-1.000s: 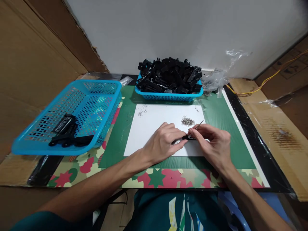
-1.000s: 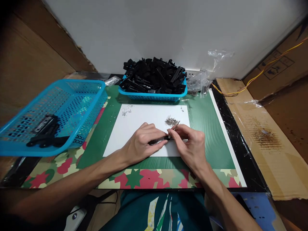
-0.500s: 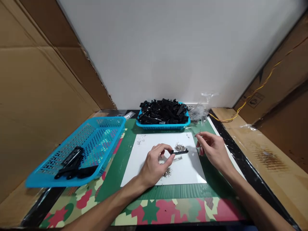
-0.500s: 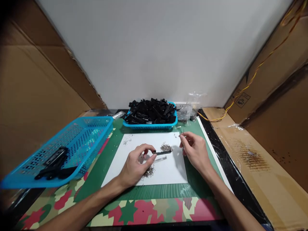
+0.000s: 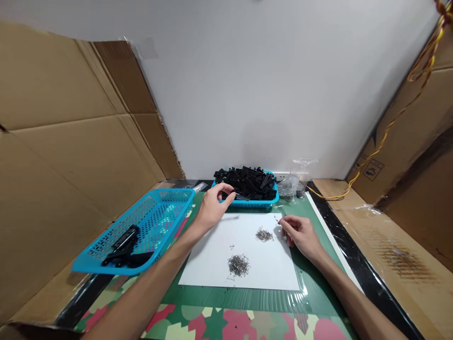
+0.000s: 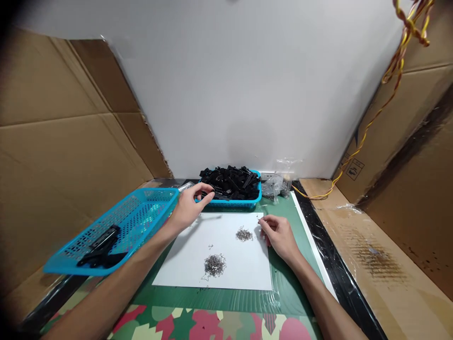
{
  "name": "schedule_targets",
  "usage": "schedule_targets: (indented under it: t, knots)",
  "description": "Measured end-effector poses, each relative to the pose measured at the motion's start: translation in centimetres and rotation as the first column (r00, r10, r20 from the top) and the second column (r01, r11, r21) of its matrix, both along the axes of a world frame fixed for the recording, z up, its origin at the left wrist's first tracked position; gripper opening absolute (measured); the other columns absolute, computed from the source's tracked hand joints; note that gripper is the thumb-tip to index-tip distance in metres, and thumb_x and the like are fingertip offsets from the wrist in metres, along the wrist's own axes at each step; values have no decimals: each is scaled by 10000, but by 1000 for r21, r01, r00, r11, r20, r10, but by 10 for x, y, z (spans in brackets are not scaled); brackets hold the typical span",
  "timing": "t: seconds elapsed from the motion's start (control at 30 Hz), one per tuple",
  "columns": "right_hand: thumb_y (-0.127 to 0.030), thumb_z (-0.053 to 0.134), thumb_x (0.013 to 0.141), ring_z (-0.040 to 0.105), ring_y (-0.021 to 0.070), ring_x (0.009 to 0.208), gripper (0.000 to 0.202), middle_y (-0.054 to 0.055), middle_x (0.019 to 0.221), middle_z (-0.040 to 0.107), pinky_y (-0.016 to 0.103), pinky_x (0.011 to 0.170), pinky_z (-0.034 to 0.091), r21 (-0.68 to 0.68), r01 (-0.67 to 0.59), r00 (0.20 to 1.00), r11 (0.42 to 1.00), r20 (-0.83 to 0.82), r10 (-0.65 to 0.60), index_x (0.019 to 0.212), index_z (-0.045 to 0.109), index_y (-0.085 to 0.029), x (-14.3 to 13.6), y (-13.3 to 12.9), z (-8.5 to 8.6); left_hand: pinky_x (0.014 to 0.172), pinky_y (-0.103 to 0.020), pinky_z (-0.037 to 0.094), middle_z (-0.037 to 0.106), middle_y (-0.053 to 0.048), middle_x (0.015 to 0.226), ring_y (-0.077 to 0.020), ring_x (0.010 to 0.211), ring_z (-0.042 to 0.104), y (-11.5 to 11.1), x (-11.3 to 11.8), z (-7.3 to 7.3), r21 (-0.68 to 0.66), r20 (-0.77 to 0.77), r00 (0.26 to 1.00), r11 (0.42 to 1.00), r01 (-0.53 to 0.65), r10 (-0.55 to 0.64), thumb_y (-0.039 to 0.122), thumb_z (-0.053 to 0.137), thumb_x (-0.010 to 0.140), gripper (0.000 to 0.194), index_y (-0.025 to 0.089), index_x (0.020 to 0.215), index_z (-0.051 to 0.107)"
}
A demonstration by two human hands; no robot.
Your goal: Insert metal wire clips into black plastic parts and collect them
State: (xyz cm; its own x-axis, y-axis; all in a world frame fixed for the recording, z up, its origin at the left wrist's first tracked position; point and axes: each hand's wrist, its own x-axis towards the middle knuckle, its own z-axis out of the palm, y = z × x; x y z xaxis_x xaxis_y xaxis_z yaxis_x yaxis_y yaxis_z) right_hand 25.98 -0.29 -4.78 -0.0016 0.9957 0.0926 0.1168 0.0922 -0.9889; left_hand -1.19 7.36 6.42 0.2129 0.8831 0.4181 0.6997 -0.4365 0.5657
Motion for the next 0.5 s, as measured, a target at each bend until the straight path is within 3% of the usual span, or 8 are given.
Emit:
schedule_targets:
  t: [0.2,0.5]
  knots:
    - [-611,666,927,505,118,438,463,22,622,657,255,458,391,4,-32,999,999,-36,32,840,683,-156,1,2,-1,802,-324,500,762,-47,990,-192,860,638,20,19,12,31,-111,993,999,34,-30,298,637,927,176,185,996,753]
    - [-624,672,889,509,114,415,467,16,610,656,247,435,389,3,-31,997,1000,-69,31,794,681,-167,0,5,2,986,-436,452,730,-82,1117,-270,1095,638,40,36,-3,125,-260,965,990,69,-34,328,625,1002,208,200,1099,757]
